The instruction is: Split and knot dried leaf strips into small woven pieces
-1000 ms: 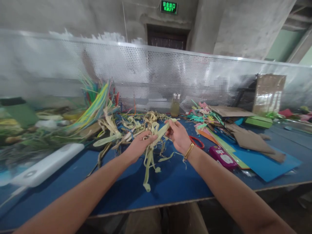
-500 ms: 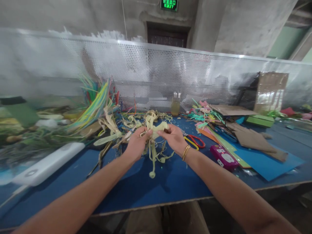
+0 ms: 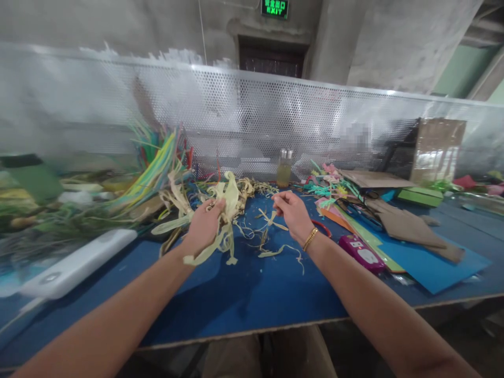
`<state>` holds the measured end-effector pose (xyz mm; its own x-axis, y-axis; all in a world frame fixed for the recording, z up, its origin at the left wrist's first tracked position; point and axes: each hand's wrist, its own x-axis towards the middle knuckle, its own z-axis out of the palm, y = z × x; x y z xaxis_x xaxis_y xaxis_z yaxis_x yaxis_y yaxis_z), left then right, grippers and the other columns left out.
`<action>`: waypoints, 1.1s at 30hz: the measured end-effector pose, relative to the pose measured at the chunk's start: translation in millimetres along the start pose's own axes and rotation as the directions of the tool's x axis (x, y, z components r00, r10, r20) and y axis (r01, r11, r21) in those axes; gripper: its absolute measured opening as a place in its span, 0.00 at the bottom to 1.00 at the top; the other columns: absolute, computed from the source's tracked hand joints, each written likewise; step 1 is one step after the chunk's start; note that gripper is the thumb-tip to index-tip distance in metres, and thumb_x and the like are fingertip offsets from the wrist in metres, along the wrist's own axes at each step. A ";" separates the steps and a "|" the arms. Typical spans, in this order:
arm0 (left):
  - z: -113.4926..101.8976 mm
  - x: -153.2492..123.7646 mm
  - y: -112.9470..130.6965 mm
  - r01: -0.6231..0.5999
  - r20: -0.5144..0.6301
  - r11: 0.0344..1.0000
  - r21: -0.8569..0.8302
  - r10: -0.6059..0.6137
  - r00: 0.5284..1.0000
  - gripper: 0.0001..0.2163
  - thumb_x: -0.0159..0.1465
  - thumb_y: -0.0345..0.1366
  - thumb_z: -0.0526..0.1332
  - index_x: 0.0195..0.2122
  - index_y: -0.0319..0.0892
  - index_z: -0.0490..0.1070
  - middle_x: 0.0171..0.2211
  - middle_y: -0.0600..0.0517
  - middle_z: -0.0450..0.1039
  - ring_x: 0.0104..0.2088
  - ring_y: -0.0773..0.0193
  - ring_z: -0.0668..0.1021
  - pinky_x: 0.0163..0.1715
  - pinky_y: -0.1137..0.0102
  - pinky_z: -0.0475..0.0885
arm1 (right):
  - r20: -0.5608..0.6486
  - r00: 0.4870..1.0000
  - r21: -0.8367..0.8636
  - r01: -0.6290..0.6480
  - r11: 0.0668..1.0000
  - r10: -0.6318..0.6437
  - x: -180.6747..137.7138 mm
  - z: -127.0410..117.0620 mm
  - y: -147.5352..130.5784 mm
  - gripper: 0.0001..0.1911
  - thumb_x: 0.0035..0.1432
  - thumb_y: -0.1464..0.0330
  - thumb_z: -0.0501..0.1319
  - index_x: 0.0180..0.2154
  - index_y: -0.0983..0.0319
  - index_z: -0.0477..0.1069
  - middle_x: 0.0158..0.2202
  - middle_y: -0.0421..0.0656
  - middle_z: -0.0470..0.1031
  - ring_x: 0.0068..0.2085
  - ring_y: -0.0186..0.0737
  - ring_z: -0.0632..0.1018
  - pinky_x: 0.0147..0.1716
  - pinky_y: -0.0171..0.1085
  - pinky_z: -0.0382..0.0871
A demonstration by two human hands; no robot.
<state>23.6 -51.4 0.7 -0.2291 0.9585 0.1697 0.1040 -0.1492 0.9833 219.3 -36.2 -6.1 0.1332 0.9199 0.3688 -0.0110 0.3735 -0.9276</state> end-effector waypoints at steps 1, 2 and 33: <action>-0.5 -0.9 1.5 0.002 0.000 1.000 0.015 -0.002 1.000 0.14 0.53 0.47 0.61 0.31 0.43 0.66 0.15 0.58 0.62 0.16 0.69 0.64 0.17 0.73 0.56 | 0.024 1.000 -0.013 0.013 1.000 -0.013 -0.4 -0.2 0.1 0.10 0.47 0.63 0.62 0.31 0.62 0.69 0.25 0.38 0.69 0.25 0.30 0.68 0.26 0.32 0.63; 0.3 -2.5 2.1 -0.009 0.009 1.000 0.025 0.009 1.000 0.13 0.53 0.47 0.61 0.31 0.43 0.66 0.15 0.58 0.62 0.16 0.68 0.65 0.17 0.73 0.56 | 0.057 0.998 -0.024 0.028 0.999 -0.026 -1.8 0.8 0.7 0.12 0.46 0.63 0.63 0.34 0.61 0.70 0.28 0.39 0.71 0.28 0.31 0.70 0.28 0.32 0.65; 2.0 10.8 -20.2 -0.575 0.399 0.634 0.517 0.416 0.817 0.11 0.59 0.44 0.54 0.24 0.44 0.62 0.24 0.54 0.63 0.28 0.61 0.67 0.30 0.69 0.58 | -0.136 0.991 0.108 0.017 0.994 -0.002 14.5 -18.1 -5.3 0.15 0.48 0.57 0.61 0.34 0.60 0.69 0.31 0.40 0.71 0.30 0.33 0.71 0.27 0.34 0.65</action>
<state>20.9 -37.5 -17.5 0.2423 0.8181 0.5215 0.6984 -0.5202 0.4915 239.2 -27.0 3.1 0.2667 0.8944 0.3590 -0.1153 0.3995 -0.9095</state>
